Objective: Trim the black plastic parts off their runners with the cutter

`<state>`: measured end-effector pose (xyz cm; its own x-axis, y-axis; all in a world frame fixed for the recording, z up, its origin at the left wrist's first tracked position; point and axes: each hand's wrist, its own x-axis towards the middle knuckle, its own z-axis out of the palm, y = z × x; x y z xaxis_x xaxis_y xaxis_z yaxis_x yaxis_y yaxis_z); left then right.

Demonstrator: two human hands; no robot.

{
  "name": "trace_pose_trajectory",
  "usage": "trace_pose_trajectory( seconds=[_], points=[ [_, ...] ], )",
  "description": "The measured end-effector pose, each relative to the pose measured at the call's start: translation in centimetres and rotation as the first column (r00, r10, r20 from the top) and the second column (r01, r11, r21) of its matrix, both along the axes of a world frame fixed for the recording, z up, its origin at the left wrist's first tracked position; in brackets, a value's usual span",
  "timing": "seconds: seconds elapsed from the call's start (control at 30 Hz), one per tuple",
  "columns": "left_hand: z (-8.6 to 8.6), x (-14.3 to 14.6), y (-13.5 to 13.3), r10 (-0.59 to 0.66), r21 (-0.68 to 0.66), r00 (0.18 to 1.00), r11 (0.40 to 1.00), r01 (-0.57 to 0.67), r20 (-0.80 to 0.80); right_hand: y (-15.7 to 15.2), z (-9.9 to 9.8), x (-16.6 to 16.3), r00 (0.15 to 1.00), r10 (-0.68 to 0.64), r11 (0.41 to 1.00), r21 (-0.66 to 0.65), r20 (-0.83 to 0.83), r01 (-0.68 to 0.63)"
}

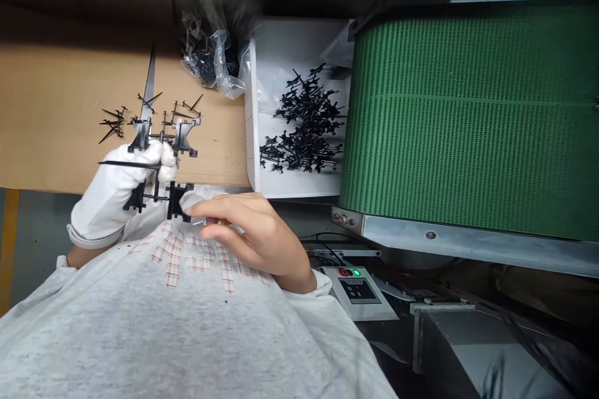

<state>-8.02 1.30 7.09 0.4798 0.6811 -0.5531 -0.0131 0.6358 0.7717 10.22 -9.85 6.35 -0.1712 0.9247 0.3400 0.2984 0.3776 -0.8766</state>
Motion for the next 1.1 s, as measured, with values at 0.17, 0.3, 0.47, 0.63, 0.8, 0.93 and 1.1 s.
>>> trace_pose_trajectory(
  seconds=[0.17, 0.3, 0.47, 0.63, 0.8, 0.93, 1.1],
  points=[
    [0.2, 0.2, 0.0, 0.051, -0.032, 0.998, 0.998, -0.049, 0.036, 0.1, -0.2, -0.2, 1.000, 0.016, 1.000, 0.012, -0.002, -0.016],
    [0.5, 0.4, -0.1, 0.061, -0.035, 0.998, 0.998, -0.061, -0.007, 0.2, -0.3, -0.2, 1.000, 0.024, 0.999, 0.024, -0.004, -0.024],
    [0.3, 0.6, -0.1, 0.045, 0.008, 0.999, 0.999, -0.045, -0.021, 0.2, -0.3, -0.2, 1.000, 0.024, 0.999, 0.028, -0.006, -0.024],
    [0.5, 0.7, -0.2, 0.071, -0.038, 0.997, 0.997, -0.071, -0.025, 0.4, -0.4, -0.3, 0.999, 0.039, 0.999, -0.003, -0.015, -0.039],
    [1.0, 0.8, -0.3, 0.040, -0.068, 0.997, 0.997, -0.044, -0.061, 0.7, -0.3, -0.1, 0.999, -0.034, 0.999, -0.031, -0.004, 0.034],
    [1.0, 1.0, -0.2, 0.072, -0.011, 0.997, 0.997, -0.072, -0.043, 0.6, -0.2, -0.1, 0.999, 0.036, 0.999, 0.004, -0.025, -0.036],
    [0.6, 0.8, -0.1, 0.079, -0.033, 0.996, 0.996, -0.080, -0.045, 0.4, -0.2, -0.1, 0.998, 0.057, 0.998, 0.036, 0.000, -0.057]
  ],
)
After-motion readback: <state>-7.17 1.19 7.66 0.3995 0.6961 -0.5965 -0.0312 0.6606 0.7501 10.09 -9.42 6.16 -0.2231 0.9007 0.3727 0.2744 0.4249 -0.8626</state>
